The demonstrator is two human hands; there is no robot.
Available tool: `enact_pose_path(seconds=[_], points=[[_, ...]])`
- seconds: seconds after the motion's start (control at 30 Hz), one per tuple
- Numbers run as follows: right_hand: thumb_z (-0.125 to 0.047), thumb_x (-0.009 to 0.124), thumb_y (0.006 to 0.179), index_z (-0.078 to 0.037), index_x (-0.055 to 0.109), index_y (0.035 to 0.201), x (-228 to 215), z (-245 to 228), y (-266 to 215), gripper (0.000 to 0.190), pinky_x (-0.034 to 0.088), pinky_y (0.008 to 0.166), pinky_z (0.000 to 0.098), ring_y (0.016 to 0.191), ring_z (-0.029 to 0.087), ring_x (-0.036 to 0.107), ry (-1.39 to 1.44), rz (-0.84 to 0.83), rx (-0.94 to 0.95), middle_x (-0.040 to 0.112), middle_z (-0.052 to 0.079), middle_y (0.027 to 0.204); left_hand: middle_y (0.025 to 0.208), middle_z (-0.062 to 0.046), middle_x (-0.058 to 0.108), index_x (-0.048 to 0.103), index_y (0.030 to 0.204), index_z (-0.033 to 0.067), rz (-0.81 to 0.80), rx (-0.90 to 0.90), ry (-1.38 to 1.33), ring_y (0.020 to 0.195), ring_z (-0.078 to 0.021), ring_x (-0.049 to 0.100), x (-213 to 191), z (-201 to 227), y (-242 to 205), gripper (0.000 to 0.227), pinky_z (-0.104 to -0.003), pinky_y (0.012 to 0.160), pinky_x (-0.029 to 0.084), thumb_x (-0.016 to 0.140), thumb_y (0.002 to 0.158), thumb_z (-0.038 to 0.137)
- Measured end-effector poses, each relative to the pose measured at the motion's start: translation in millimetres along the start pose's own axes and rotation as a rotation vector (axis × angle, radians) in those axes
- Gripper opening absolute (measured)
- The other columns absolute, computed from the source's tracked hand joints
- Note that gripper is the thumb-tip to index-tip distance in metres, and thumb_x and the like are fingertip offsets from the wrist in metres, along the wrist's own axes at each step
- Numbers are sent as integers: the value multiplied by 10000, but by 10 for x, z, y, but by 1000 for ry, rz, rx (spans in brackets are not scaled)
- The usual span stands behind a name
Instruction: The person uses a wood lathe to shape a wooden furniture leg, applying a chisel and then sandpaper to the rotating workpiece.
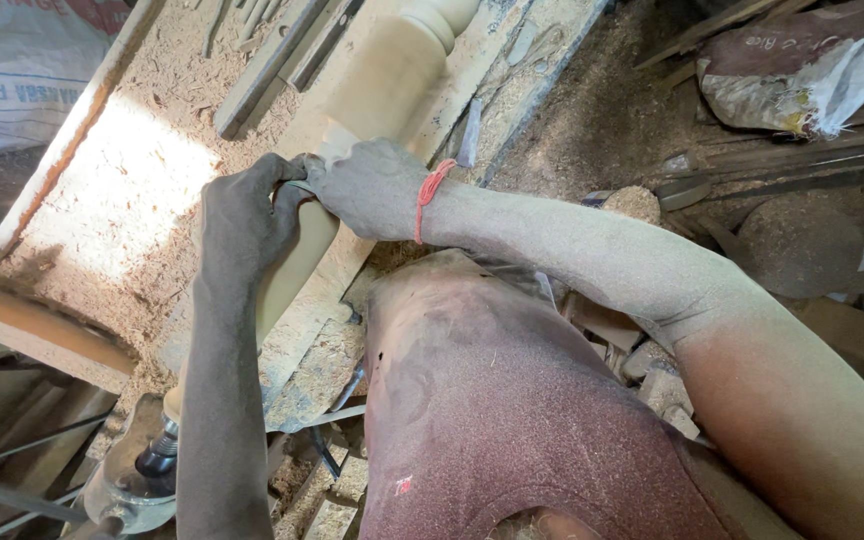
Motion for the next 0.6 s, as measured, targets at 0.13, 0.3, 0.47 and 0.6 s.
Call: enact_pose_path(seconds=[0.13,0.3,0.47,0.6], points=[[-131,634,869,38,536,1228,-79,-3,9,409,578,617,488,749,367,741,-16,-43,4,730,166,818,785,-123,772,769,1005,42,-9,-54,-6,539,-173,687,39,-17,1,92,-322,506,567,705,995,107],[-121,616,914,51,539,1242,-66,-17,28,379,574,624,482,743,355,743,-87,-77,-19,737,163,814,828,-113,781,767,1009,39,26,-11,-50,564,-157,701,68,-40,-43,91,-303,533,582,686,984,74],[-144,652,845,32,583,1199,-75,18,18,401,574,623,484,753,355,743,-90,-2,-57,734,161,860,808,-131,776,766,978,36,83,64,-63,614,-190,722,48,-40,-46,63,-339,607,591,708,963,56],[-152,639,859,23,601,1182,-88,33,20,369,573,623,488,744,354,743,-115,-12,-72,737,156,849,787,-138,766,759,972,32,88,68,-97,606,-210,723,48,-30,-46,66,-355,599,582,696,958,46]])
Point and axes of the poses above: each hand's wrist, its own y-axis towards the middle knuckle, its own x-axis out of the palm, z = x × y, the point moved 2 cm from there along y, towards the middle knuckle
